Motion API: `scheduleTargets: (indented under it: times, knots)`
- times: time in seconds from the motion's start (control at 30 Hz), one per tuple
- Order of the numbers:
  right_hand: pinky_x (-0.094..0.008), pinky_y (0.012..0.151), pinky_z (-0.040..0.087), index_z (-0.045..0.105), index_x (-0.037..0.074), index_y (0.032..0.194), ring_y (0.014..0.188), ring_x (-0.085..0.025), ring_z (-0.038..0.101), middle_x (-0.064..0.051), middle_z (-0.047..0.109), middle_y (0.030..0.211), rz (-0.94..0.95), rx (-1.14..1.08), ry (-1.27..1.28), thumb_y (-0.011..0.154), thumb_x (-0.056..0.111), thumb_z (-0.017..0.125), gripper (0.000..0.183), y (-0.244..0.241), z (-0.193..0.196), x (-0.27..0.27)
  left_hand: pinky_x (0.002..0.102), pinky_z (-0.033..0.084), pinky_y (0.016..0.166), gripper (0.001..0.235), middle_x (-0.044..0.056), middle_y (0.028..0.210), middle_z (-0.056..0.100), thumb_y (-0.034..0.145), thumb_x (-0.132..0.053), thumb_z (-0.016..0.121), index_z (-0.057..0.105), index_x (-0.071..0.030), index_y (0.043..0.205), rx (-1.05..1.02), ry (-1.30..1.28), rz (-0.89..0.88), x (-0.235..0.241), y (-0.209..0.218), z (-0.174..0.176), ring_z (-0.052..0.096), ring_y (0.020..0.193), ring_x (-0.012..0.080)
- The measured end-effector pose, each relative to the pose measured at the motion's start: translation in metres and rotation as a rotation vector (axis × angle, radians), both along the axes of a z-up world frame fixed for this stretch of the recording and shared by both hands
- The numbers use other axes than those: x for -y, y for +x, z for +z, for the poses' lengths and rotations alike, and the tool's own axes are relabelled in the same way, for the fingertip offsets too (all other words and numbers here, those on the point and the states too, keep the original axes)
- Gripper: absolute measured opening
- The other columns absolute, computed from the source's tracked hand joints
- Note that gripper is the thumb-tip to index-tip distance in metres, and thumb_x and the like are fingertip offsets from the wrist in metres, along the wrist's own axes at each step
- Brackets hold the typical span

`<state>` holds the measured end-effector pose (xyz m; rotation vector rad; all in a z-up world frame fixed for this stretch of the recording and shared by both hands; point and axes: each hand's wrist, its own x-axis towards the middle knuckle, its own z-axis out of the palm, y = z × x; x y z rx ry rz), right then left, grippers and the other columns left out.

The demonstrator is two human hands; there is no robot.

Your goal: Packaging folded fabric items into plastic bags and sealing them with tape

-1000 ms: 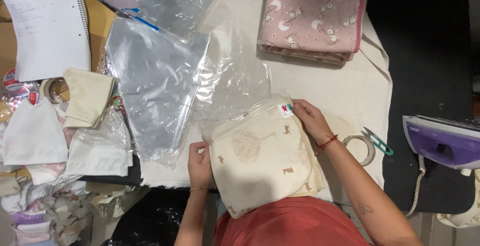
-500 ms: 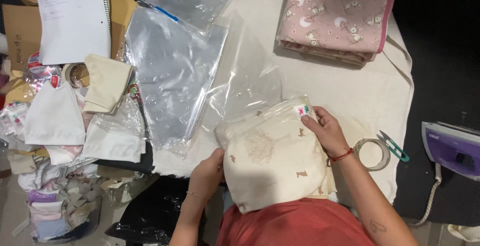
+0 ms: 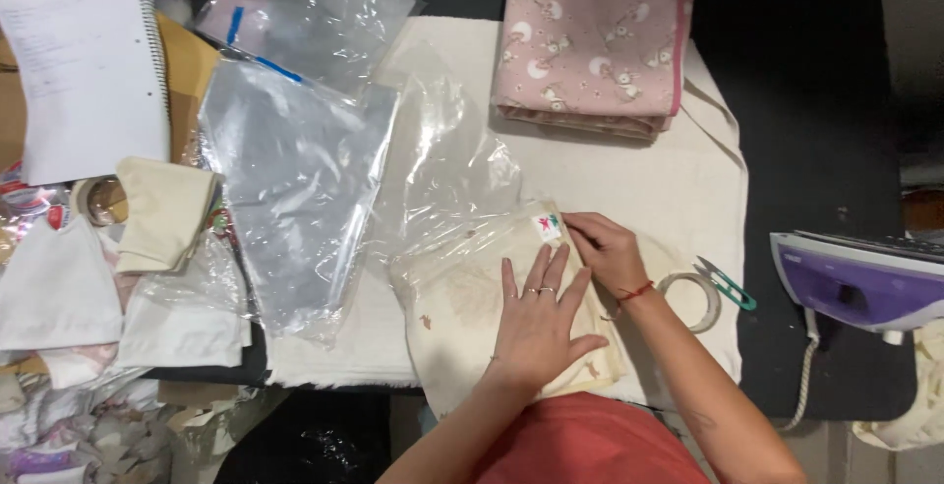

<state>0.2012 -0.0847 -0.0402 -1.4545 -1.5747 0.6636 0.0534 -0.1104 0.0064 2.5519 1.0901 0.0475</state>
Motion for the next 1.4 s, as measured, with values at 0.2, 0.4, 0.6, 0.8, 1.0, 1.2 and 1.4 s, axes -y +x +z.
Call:
scheduleTargets:
  times: [0.2,0.4,0.6,0.8,1.0,1.2,1.4]
  knots:
    - [-0.027,0.071,0.049,0.067,0.012,0.086,0.078,-0.018,0.062,-0.001,0.065,0.08,-0.16,0.092,-0.001,0.078,0.004,0.061,0.013,-0.002,-0.026,-0.007,0.058,0.002,0.1,0.083,0.015,0.14,0.013,0.072,-0.059,0.041,0.017,-0.011,0.135,0.176,-0.092,0.042,0.003,-0.002,-0.011,0.009,0.131,0.0286]
    - [-0.033,0.066,0.048,0.062,0.007,0.085,0.075,-0.026,0.061,-0.008,0.061,0.076,-0.097,0.149,-0.022,0.081,0.005,0.058,0.006,0.002,-0.02,0.005,0.063,0.004,0.096,0.088,0.012,0.14,0.018,0.069,-0.06,0.045,0.02,-0.007,0.134,0.197,0.065,0.122,0.005,-0.003,-0.019,0.013,0.131,0.0249]
    - [-0.032,0.065,0.049,0.063,0.009,0.085,0.073,-0.024,0.061,-0.006,0.062,0.074,-0.069,0.17,-0.149,0.079,0.006,0.057,0.009,0.006,-0.002,0.051,0.061,0.007,0.098,0.083,0.01,0.14,0.02,0.07,-0.059,0.044,0.023,-0.01,0.133,0.218,0.024,0.111,0.005,-0.005,-0.022,0.018,0.13,0.023]
    - [-0.035,0.066,0.048,0.062,0.007,0.086,0.074,-0.028,0.06,-0.009,0.061,0.076,-0.099,0.118,-0.14,0.078,0.003,0.056,0.01,0.019,-0.014,0.08,0.038,0.039,0.045,0.011,0.007,0.063,0.046,0.079,-0.01,0.049,0.059,-0.007,0.077,0.416,0.626,0.282,-0.014,-0.062,-0.045,0.046,0.05,0.0255]
    - [-0.032,0.07,0.047,0.063,0.008,0.083,0.076,-0.024,0.061,-0.006,0.063,0.077,-0.076,0.125,-0.166,0.077,0.003,0.057,0.01,0.02,-0.016,0.08,0.022,0.048,0.064,0.025,-0.008,0.085,0.056,0.072,-0.037,0.067,0.059,-0.023,0.092,0.389,0.191,0.676,-0.013,-0.136,-0.069,0.058,0.074,0.01]
    - [-0.037,0.069,0.048,0.062,0.006,0.084,0.076,-0.029,0.061,-0.01,0.062,0.077,-0.042,0.154,-0.17,0.078,0.002,0.056,0.009,0.018,-0.004,0.087,0.02,0.044,0.058,0.016,-0.004,0.068,0.045,0.084,-0.028,0.055,0.052,-0.016,0.073,0.375,0.387,0.45,-0.005,-0.14,-0.065,0.051,0.059,0.0129]
    - [-0.026,0.072,0.044,0.058,0.004,0.089,0.079,-0.017,0.056,-0.007,0.058,0.084,0.046,0.147,-0.199,0.081,0.007,0.049,0.013,0.025,-0.012,0.115,0.029,0.042,0.056,0.017,0.006,0.078,0.054,0.071,0.006,0.049,0.047,-0.009,0.076,0.522,0.226,0.356,0.031,-0.15,-0.049,0.051,0.071,0.0228]
